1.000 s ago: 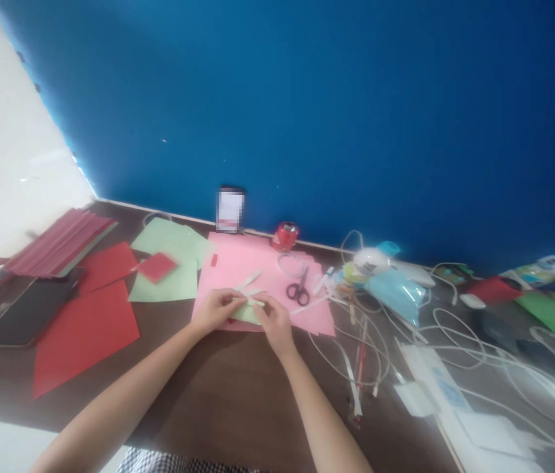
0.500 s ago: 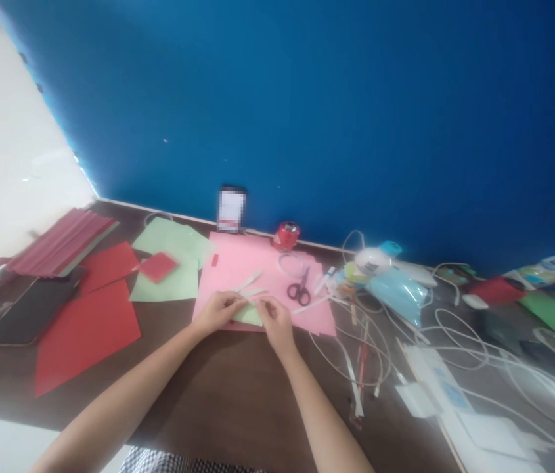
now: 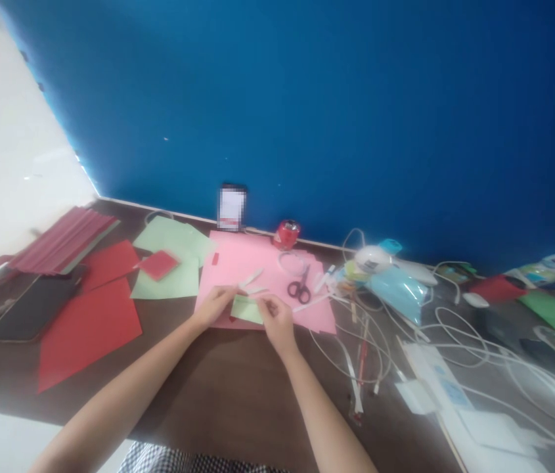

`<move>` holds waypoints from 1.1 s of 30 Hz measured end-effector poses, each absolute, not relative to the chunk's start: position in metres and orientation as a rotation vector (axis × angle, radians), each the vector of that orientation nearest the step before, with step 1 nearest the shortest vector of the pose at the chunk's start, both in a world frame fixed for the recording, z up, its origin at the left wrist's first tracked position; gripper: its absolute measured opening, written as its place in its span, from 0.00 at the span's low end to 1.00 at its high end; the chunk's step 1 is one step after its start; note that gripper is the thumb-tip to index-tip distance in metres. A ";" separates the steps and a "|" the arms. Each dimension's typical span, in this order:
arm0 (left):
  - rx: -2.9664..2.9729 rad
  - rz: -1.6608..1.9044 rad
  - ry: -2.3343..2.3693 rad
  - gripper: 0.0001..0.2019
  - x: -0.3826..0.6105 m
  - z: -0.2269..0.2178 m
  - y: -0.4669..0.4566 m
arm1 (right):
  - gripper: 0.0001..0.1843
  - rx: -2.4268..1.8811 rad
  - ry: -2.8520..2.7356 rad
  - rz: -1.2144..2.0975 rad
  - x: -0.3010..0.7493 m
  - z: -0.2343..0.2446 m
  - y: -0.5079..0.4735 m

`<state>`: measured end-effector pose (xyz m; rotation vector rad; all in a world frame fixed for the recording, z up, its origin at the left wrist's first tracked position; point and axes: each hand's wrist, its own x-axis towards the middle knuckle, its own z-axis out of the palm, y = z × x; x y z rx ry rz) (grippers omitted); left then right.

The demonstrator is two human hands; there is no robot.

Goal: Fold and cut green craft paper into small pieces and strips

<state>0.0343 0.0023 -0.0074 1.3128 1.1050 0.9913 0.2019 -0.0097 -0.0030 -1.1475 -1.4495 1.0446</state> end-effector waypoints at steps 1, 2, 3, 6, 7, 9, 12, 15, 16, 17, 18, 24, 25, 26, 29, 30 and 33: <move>1.374 0.983 1.118 0.22 0.035 -0.007 0.002 | 0.10 -1.152 -1.458 1.051 0.202 -0.003 -0.010; 1.435 0.972 1.135 0.19 0.035 -0.007 0.003 | 0.10 -1.153 -1.469 1.059 0.201 -0.003 -0.011; 1.481 0.963 1.154 0.18 0.035 -0.007 0.003 | 0.10 -1.152 -1.481 1.067 0.201 -0.002 -0.011; 1.533 0.949 1.176 0.17 0.036 -0.008 0.002 | 0.10 -1.138 -1.491 1.083 0.202 -0.001 -0.011; 1.534 0.951 1.176 0.17 0.036 -0.008 0.002 | 0.10 -1.134 -1.484 1.088 0.202 -0.001 -0.010; 1.519 0.956 1.171 0.17 0.035 -0.007 0.001 | 0.11 -1.135 -1.464 1.088 0.203 -0.001 -0.009; 1.484 0.952 1.156 0.19 0.035 -0.004 0.001 | 0.11 -1.165 -1.453 1.056 0.203 -0.002 -0.008; 1.433 0.977 1.123 0.22 0.034 -0.002 0.001 | 0.12 -1.191 -1.451 1.001 0.203 -0.002 -0.008; 1.393 0.990 1.106 0.24 0.034 -0.002 0.001 | 0.11 -1.196 -1.444 0.987 0.203 -0.001 -0.008; 1.352 0.995 1.084 0.24 0.034 -0.003 0.001 | 0.11 -1.201 -1.434 0.978 0.204 -0.001 -0.008; 1.319 0.993 1.065 0.24 0.033 -0.004 0.001 | 0.12 -1.204 -1.422 0.975 0.204 -0.001 -0.008; 1.408 0.971 1.102 0.18 0.030 -0.007 0.002 | 0.12 -1.205 -1.387 0.976 0.207 -0.003 -0.007; 1.424 0.978 1.098 0.18 0.030 -0.007 0.002 | 0.12 -1.202 -1.393 0.975 0.206 -0.002 -0.008; 1.430 0.986 1.087 0.18 0.029 -0.006 0.003 | 0.12 -1.196 -1.402 0.974 0.206 -0.002 -0.008; 1.402 1.007 1.059 0.18 0.029 -0.005 0.003 | 0.12 -1.172 -1.432 0.968 0.205 0.000 -0.009; 1.397 1.014 1.060 0.18 0.029 -0.004 0.003 | 0.11 -1.166 -1.438 0.966 0.204 0.000 -0.009; 1.415 1.010 1.089 0.17 0.031 -0.003 0.002 | 0.11 -1.161 -1.447 0.952 0.202 -0.002 -0.010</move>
